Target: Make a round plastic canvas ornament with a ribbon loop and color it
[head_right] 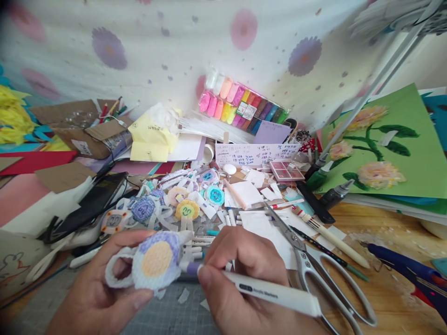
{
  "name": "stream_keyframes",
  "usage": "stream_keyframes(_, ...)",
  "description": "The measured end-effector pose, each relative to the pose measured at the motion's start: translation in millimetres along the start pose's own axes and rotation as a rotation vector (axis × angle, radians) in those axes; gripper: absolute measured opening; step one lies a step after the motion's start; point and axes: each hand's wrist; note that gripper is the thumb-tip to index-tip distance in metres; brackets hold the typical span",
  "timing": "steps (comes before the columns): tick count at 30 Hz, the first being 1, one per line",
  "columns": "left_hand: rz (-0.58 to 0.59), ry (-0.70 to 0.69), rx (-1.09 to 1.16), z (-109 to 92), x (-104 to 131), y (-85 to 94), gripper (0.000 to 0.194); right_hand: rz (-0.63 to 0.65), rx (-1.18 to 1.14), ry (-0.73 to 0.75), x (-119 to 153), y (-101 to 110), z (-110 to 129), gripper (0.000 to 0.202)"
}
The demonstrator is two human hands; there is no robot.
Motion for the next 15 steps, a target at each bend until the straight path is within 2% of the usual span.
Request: stream_keyframes(15,-0.007,-0.021,0.019,1.4,-1.3,0.7,0.041,0.003,0.0,0.003,0.1,1.6,0.3,0.013)
Point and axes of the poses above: each hand's wrist, its own x-axis away from the middle knuckle, its own y-axis out of the back of the hand, z = x × y, and after that the axes turned 9 degrees about x, right-handed
